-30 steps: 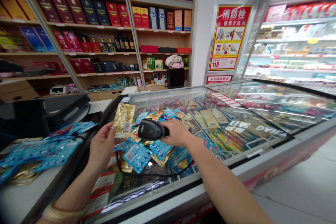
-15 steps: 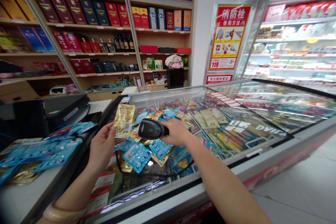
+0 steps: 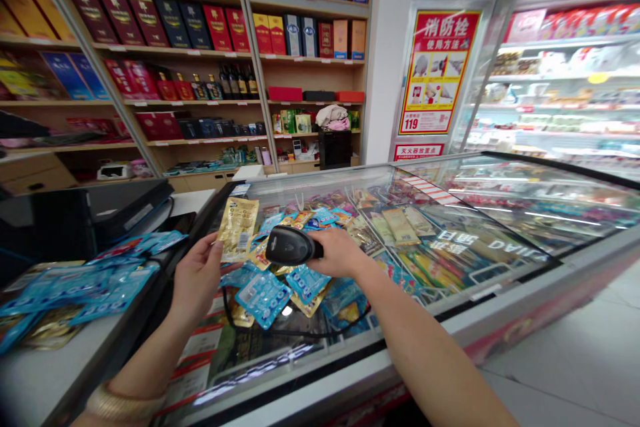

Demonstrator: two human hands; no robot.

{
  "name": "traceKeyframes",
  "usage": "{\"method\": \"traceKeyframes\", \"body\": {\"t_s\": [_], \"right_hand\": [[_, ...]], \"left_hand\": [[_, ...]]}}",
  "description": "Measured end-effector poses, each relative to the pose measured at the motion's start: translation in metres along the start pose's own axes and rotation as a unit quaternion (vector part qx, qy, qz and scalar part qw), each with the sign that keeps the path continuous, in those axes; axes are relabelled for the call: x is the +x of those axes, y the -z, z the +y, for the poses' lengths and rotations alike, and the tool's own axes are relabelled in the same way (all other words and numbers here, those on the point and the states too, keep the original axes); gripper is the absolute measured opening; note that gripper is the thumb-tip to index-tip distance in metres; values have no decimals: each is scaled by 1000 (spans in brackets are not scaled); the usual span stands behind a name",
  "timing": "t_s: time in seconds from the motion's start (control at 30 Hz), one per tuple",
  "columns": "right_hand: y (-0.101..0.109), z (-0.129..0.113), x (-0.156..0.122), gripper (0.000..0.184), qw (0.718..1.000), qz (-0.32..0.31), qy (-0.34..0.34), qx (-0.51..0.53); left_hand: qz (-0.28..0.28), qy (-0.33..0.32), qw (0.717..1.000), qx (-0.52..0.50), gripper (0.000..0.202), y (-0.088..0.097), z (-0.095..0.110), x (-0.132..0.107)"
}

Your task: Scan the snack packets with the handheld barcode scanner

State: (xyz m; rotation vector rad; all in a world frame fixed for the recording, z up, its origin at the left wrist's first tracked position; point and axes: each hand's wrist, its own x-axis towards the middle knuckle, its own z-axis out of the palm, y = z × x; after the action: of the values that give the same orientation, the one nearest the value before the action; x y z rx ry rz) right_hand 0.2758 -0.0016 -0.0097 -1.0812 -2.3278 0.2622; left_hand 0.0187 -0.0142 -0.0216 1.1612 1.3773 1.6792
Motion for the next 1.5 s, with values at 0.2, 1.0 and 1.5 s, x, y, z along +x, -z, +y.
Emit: {"method": "traceKeyframes", "body": {"t_s": [0.2,1.0,1.5], "right_hand": [[0,0,0,21,1000,3,4,10],[1,30,-2,24,990,135,-33,29],[0,31,-3,26,990,136,-30,15]], "left_hand": [[-4,0,1000,-12,30,1,-4,2],[19,-215,820,531,48,84,0,77],[53,-6,809,585,32,183,-15,163]]}}
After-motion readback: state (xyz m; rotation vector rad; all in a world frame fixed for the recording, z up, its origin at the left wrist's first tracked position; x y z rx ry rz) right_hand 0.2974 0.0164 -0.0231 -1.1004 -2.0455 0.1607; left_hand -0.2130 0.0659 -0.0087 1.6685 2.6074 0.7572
